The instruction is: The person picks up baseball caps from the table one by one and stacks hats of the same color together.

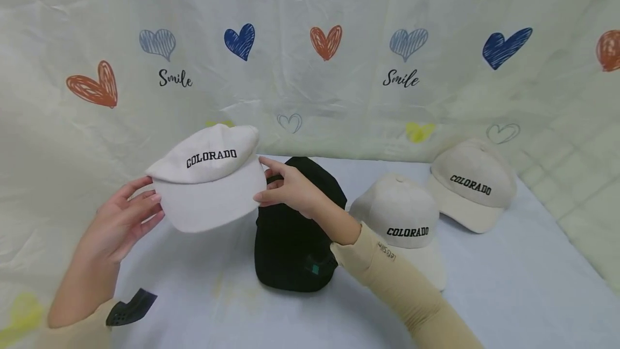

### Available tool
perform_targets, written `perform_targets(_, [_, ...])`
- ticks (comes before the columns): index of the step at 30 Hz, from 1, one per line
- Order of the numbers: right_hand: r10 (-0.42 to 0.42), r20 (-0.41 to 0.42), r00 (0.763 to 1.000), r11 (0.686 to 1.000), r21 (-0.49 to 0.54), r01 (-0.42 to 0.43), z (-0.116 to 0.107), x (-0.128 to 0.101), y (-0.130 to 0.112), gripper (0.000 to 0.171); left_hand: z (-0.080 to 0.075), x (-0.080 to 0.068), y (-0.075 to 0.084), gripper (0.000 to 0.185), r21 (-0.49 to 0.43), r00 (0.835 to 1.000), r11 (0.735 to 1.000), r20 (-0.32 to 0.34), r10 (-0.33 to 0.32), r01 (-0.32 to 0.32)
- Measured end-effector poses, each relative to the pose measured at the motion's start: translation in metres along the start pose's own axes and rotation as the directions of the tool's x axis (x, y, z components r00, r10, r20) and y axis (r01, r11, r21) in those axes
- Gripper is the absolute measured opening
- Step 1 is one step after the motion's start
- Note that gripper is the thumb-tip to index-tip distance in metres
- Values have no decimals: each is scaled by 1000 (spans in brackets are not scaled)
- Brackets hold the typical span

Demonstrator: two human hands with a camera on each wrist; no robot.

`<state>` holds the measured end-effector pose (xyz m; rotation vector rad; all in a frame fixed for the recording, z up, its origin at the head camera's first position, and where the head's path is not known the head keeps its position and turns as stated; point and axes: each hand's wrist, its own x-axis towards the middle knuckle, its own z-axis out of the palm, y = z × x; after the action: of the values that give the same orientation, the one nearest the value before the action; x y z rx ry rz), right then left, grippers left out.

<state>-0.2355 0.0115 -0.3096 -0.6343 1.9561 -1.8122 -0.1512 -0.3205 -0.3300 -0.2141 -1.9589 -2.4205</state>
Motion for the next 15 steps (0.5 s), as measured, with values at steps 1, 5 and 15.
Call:
perform_targets(1, [-10,-2,1000,1000,2,10,-3,-1,0,85,3,2,1,35,4,1000,1000,1,4,-4])
perform_targets(5, [-38,-13,999,999,17,38,-14,-6,0,84,16,10,2,32,16,1000,1000,-9,27,-27])
perform_targets(15, [-53,-58,997,998,17,54,-49,-20,-1,84,59,31,-2,26,-33,998,999,-51,33,-35])
